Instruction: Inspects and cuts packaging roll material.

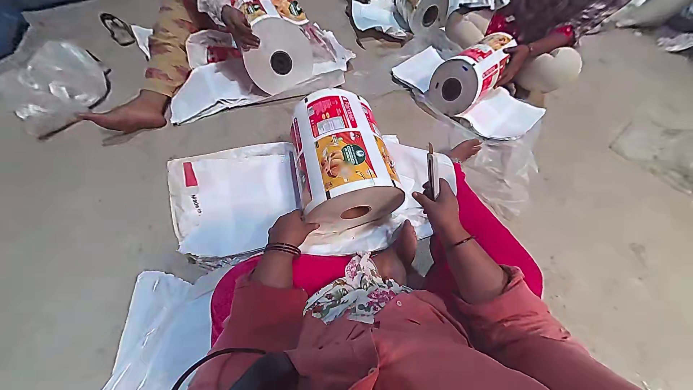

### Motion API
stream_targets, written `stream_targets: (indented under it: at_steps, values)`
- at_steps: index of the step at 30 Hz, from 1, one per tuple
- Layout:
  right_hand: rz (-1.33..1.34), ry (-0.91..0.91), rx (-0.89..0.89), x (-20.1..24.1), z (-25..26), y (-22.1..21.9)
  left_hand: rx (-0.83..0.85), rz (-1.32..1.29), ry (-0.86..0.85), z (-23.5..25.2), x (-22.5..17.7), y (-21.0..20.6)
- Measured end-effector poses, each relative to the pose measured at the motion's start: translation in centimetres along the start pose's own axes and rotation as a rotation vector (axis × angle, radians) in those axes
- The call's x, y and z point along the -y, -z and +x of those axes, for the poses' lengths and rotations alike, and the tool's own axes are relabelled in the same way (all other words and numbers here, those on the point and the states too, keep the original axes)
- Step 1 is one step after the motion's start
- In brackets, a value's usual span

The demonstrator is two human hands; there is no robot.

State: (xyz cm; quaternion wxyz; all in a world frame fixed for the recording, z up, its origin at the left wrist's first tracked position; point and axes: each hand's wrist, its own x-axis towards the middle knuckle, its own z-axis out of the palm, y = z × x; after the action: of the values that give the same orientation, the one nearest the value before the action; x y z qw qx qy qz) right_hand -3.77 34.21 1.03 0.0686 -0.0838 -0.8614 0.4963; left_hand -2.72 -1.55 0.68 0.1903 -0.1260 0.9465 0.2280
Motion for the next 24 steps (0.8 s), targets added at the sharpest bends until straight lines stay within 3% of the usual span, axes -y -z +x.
stream_targets:
  at_steps: [7, 11, 17, 24]
  values:
    - [-0.018, 0.227, -0.049, -0.2, 1.0, -1.6, -0.121, 0.094, -0.025, -0.7, -0.7, -0.8]
    - [0.029, 0.209, -0.05, 0.1, 1.8, -0.9, -0.212, 0.052, -0.093, -1.5, -1.3, -1.5]
    - [0.083, 0.216, -0.089, -1.0, 2.4, 0.9, -0.588, 0.031, -0.357, -1.4, -3.8, -4.2]
    - [0.171, 0.218, -0.141, -2.2, 3.3, 2.0, -0.671, 0.091, -0.564, -1.6, -10.1, -4.4]
